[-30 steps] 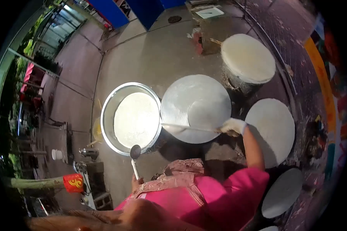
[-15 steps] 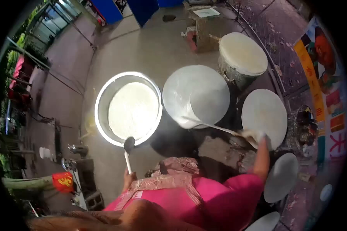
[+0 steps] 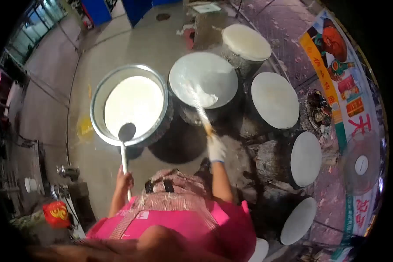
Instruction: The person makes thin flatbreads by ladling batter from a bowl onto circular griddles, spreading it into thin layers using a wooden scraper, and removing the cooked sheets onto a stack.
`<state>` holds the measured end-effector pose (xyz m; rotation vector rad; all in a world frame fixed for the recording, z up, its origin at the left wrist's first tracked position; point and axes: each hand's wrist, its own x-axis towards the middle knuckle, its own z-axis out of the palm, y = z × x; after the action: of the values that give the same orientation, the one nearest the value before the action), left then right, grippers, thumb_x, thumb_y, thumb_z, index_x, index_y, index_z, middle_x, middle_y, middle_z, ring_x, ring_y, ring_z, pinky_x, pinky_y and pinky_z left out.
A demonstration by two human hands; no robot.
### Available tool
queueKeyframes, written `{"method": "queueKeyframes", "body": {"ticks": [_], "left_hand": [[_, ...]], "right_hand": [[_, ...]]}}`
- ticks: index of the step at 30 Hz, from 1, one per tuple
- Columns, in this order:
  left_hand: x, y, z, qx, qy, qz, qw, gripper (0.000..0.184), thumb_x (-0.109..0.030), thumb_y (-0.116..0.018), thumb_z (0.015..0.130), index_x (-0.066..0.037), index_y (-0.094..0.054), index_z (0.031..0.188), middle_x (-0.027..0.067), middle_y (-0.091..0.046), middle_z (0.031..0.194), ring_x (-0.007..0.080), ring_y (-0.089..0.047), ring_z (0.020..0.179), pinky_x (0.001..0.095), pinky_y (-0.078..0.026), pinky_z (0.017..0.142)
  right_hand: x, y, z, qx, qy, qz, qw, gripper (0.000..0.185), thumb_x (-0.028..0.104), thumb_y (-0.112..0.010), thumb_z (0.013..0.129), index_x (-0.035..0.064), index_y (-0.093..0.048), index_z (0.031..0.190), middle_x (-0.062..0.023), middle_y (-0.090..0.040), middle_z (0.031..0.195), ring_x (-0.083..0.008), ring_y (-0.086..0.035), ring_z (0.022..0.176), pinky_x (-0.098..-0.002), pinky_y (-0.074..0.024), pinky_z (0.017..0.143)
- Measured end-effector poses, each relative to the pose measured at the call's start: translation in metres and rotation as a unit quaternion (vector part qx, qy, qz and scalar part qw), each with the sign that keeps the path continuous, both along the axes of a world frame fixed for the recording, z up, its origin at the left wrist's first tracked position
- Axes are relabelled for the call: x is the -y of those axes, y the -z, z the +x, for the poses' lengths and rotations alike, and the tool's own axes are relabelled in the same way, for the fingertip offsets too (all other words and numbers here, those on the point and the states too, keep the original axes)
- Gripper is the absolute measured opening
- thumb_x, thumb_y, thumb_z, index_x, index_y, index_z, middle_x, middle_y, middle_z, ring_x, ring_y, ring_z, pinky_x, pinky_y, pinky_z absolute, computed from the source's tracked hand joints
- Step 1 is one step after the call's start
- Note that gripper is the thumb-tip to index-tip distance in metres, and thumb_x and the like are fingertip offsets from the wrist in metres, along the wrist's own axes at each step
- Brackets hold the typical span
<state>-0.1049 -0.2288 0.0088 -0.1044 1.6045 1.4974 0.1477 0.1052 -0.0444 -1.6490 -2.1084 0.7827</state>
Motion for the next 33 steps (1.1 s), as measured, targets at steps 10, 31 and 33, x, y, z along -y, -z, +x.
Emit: {"method": "queueKeyframes", "body": {"ticks": [10, 31, 33], "left_hand": [[0.032, 0.009, 0.028, 0.269, -0.109, 0.201, 0.936, 0.01, -0.013, -0.048, 0.085, -0.016, -0.046, 0.094, -0.0043, -0.034, 0.056, 0.0038, -0.025, 0.038, 0.0159, -0.021, 0.031], [-0.06, -0.002, 0.05, 0.517, 0.0, 0.275, 0.811, 0.03, -0.022, -0.043, 0.089, -0.013, -0.037, 0.061, -0.0039, -0.029, 0.047, 0.0058, -0.027, 0.037, 0.0202, -0.023, 0.033], [-0.058, 0.011, 0.045, 0.465, 0.001, 0.238, 0.853, 0.03, -0.022, -0.043, 0.089, -0.013, -0.036, 0.061, -0.0041, -0.028, 0.048, 0.0055, -0.026, 0.036, 0.0203, -0.021, 0.032]], "right_hand": [[-0.026, -0.028, -0.021, 0.065, 0.011, -0.082, 0.994, 0.037, 0.048, -0.054, 0.079, 0.0214, -0.065, 0.103, -0.0149, -0.062, 0.097, -0.0324, -0.059, 0.092, -0.0402, -0.0461, 0.08], [-0.088, -0.011, 0.006, 0.062, -0.133, 0.065, 0.987, 0.032, 0.04, -0.054, 0.081, 0.015, -0.064, 0.098, -0.0195, -0.062, 0.082, -0.0362, -0.06, 0.077, -0.0445, -0.0479, 0.068], [-0.098, 0.007, 0.041, -0.015, -0.059, -0.001, 0.998, 0.033, 0.041, -0.053, 0.082, 0.0141, -0.065, 0.096, -0.018, -0.062, 0.083, -0.0358, -0.06, 0.077, -0.0448, -0.0477, 0.068]]}}
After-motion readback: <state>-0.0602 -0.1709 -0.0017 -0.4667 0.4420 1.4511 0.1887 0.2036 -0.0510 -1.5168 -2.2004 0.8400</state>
